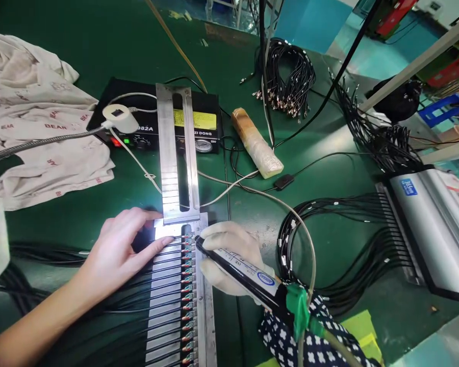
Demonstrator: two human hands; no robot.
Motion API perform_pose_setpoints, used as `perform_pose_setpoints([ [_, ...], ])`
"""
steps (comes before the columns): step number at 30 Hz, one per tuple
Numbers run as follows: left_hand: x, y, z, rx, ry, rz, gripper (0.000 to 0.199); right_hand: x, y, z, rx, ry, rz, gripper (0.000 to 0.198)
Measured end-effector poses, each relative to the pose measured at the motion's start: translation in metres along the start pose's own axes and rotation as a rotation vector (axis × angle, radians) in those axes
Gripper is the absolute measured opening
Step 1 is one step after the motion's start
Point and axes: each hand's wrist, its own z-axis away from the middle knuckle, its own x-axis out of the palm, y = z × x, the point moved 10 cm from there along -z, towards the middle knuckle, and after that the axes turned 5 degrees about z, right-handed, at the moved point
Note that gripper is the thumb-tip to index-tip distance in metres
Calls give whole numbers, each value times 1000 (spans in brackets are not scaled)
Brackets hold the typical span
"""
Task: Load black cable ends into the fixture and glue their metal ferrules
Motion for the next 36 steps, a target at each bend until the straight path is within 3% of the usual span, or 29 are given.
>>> perform_pose_setpoints([
  [36,1,-4,0,-8,-10,-5,38,4,5,4,-40,-13,-53,24],
])
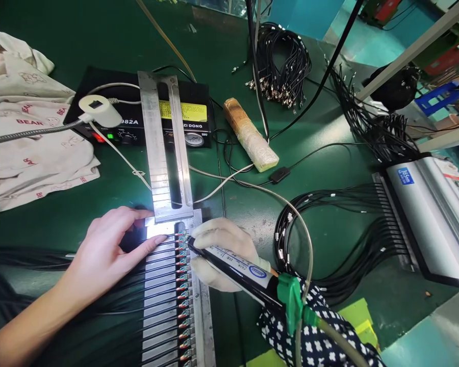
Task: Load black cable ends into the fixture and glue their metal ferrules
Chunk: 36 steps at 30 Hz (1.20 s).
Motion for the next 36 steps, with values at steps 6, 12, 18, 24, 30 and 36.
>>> perform_pose_setpoints([
  [6,1,-1,0,-10,-1,-3,39,0,0,-1,17,12,-4,21],
  [12,0,-1,0,-10,2,-6,39,0,0,-1,20,11,5,20],
  [18,-1,0,0,-8,5,-9,40,0,-1,-3,14,16,18,23],
  [24,-1,0,0,-7,2,-9,39,-1,0,-4,20,23,25,22],
  [30,-2,1,0,-10,8,-9,40,0,1,-4,25,8,50,20],
  [36,-1,2,0,-17,-31,-11,37,-11,-13,-5,-24,91,-15,18],
])
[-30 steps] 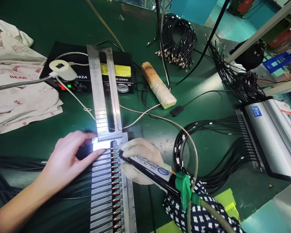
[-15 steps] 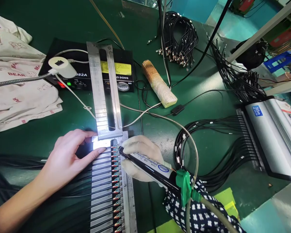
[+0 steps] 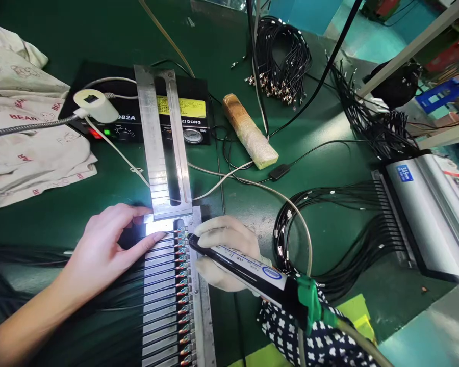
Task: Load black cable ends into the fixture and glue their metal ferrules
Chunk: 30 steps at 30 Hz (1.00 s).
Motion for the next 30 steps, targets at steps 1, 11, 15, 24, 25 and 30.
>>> perform_pose_setpoints([
  [1,0,0,0,4,1,-2,37,0,0,1,-1,1,-5,18],
  [11,1,0,0,-3,6,-11,38,13,7,12,-36,-71,89,17],
  [15,0,0,0,1,8,-11,38,15,10,14,-36,-78,95,16],
  [24,1,-2,1,8,7,-25,36,13,8,21,-17,-193,126,24],
  [25,1,-2,0,10,11,-26,35,13,7,21,-15,-214,133,26],
  [30,0,-1,0,20,20,-22,35,14,6,21,-21,-254,142,27],
])
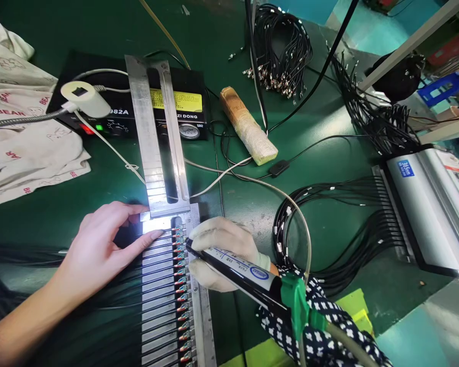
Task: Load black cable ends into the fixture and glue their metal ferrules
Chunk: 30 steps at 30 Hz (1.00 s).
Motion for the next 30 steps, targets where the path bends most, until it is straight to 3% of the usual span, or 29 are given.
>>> perform_pose_setpoints([
  [12,1,-1,1,-8,-4,-4,36,-4,-2,-4,-3,38,-20,27],
  [16,1,2,0,-17,-38,-10,37,-4,0,-8,-3,135,-57,12],
  [21,1,2,0,-29,-50,-7,38,-10,1,-12,-2,263,-150,13],
  [30,1,4,0,-10,-52,-18,36,-11,3,-15,7,238,-148,17],
])
